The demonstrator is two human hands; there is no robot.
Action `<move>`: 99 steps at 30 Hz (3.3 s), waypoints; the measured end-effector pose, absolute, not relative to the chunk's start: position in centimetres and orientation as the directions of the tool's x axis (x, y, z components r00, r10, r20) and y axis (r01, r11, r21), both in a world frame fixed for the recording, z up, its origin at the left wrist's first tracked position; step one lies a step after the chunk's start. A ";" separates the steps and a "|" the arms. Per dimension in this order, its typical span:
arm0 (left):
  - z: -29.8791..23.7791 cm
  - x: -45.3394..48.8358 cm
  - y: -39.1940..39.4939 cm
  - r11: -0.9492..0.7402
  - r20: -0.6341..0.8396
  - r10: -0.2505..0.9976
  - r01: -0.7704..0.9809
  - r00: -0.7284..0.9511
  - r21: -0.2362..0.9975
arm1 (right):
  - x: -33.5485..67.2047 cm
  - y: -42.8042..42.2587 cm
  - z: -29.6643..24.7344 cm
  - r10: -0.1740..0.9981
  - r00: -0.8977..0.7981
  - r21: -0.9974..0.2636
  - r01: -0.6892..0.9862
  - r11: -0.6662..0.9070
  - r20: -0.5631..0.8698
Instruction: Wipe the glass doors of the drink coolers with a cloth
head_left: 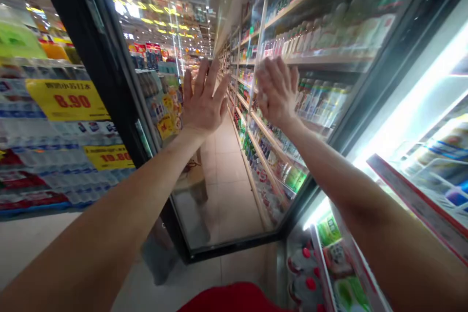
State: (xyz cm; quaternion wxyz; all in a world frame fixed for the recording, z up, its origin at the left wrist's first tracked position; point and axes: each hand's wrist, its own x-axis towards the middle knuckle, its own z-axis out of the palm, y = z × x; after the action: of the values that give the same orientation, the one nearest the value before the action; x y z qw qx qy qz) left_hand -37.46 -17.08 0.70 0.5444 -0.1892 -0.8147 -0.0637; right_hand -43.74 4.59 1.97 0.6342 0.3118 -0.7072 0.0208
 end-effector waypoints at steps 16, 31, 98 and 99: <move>-0.1 -37.6 -17.3 0.929 0.943 0.318 0.233 -0.097 -0.289 | -44.7 5.1 1.6 0.015 0.051 0.008 -0.428 0.904 0.999; 0.0 -37.8 -17.3 0.923 0.935 0.294 0.315 -0.199 -0.223 | -45.8 7.2 3.6 0.207 0.025 -0.174 -0.455 0.874 0.978; 0.7 -37.9 -17.8 0.871 0.926 0.209 0.490 -0.314 -0.031 | -43.7 5.5 -0.2 -0.398 -0.110 0.303 -0.477 0.825 0.911; 0.7 -37.9 -17.8 0.869 0.925 0.205 0.495 -0.321 -0.021 | -43.4 5.2 -0.5 -0.508 -0.123 0.387 -0.506 0.771 0.853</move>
State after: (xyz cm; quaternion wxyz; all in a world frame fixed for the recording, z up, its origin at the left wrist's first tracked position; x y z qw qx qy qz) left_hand -37.93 -17.81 0.73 0.5402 -0.2184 -0.8015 -0.1343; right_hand -43.38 5.17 -0.53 0.5694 0.3381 -0.7493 -0.0010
